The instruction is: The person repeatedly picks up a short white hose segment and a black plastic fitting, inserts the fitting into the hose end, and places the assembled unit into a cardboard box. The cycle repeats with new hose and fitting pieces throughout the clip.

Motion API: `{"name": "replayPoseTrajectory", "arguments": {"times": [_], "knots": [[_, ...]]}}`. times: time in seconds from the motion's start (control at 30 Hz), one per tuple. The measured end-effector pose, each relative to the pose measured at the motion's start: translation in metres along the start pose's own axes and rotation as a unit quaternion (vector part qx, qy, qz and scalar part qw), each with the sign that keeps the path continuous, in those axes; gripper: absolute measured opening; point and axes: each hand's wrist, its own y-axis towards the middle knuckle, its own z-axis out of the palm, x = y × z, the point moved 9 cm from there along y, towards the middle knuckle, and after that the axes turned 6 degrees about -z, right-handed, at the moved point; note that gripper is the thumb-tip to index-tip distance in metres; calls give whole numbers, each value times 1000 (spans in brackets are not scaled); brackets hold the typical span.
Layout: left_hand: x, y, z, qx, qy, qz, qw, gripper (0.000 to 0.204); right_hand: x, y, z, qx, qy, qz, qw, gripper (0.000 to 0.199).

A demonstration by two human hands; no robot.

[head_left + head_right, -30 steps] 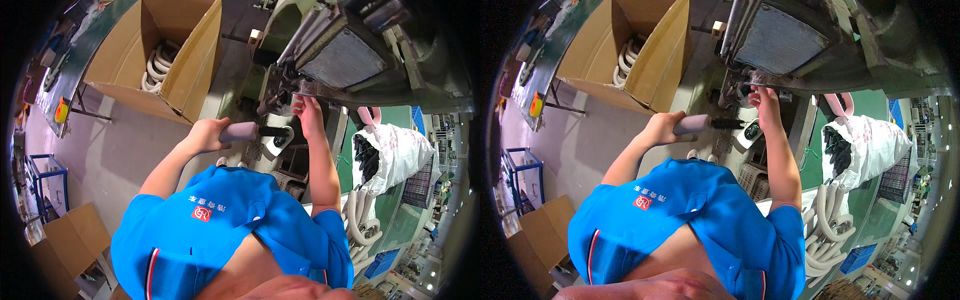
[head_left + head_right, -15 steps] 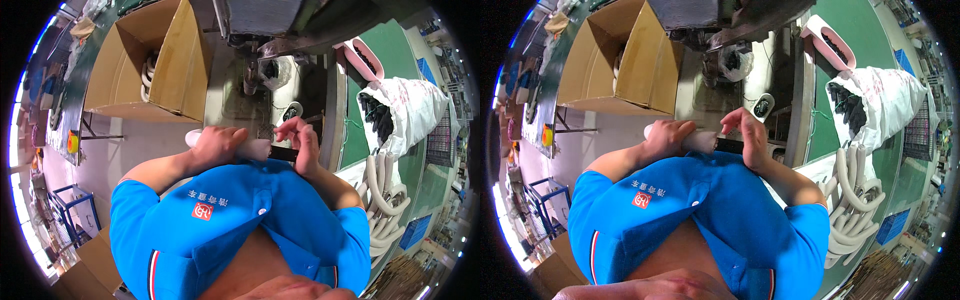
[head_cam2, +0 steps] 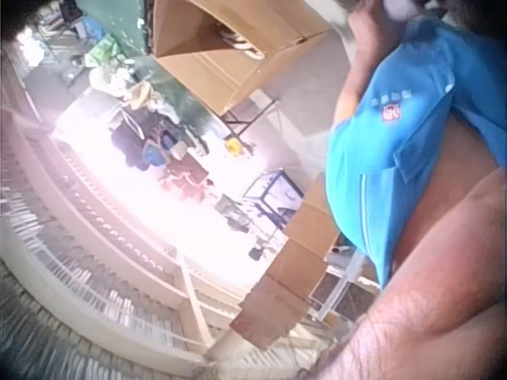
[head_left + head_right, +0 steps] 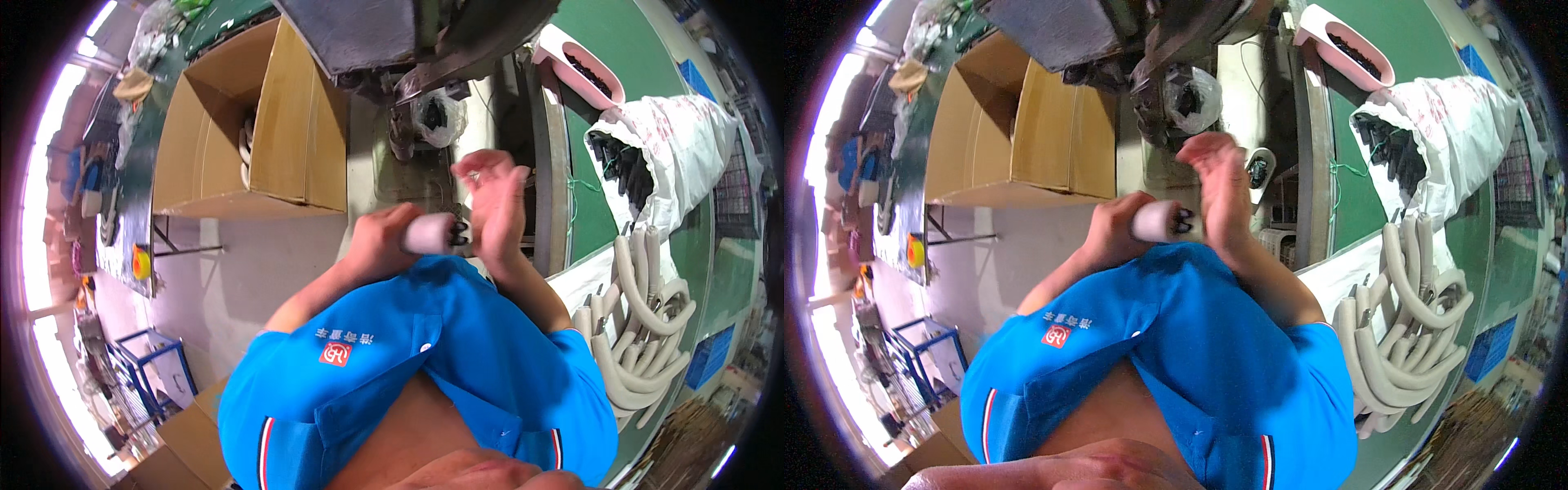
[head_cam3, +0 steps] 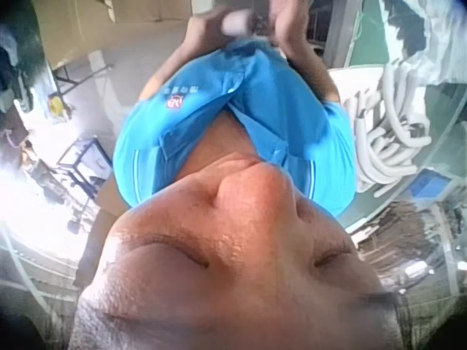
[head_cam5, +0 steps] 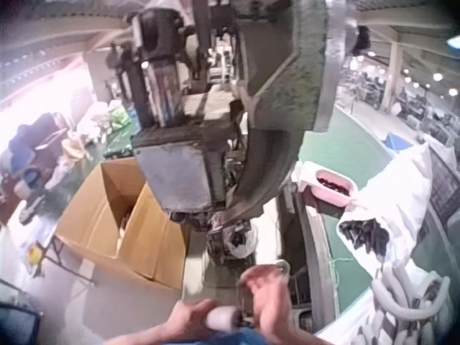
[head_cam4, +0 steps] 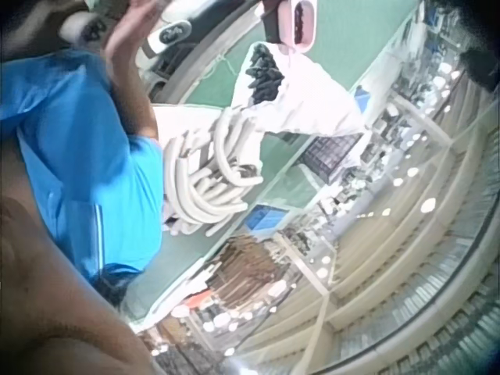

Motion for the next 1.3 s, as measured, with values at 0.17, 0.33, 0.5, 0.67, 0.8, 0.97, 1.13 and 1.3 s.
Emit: {"name": "replayPoseTrajectory", "arguments": {"times": [0.17, 0.33, 0.5, 0.67, 0.8, 0.97, 1.13, 1.3], "knots": [[86, -21, -73, -220, -329, -164, 904, 16, 44, -16, -147, -227, -418, -52, 878, 44], [136, -16, -58, -212, -668, -228, 676, 30, -16, -73, -187, -110, -18, 112, 987, 61], [202, 10, 71, 11, -347, -324, 880, 52, -25, -78, -48, 189, 137, 71, 970, 47], [-50, 72, 44, 196, -455, 95, 863, 65, -27, -88, -32, 215, -6, 155, 964, 31], [-145, 92, 23, 228, -477, 239, 814, 72, -45, -97, -29, 244, -151, 193, 938, 28], [-160, 80, 31, 297, -496, 157, 801, 77, -53, -101, -27, 277, -191, 164, 927, 36], [-160, 67, 30, 300, -530, 124, 783, 69, -76, -111, -34, 312, -220, 100, 919, 42], [-129, 70, 22, 223, -498, 117, 830, 50, -66, -108, -25, 338, -207, 159, 904, 45]]}}
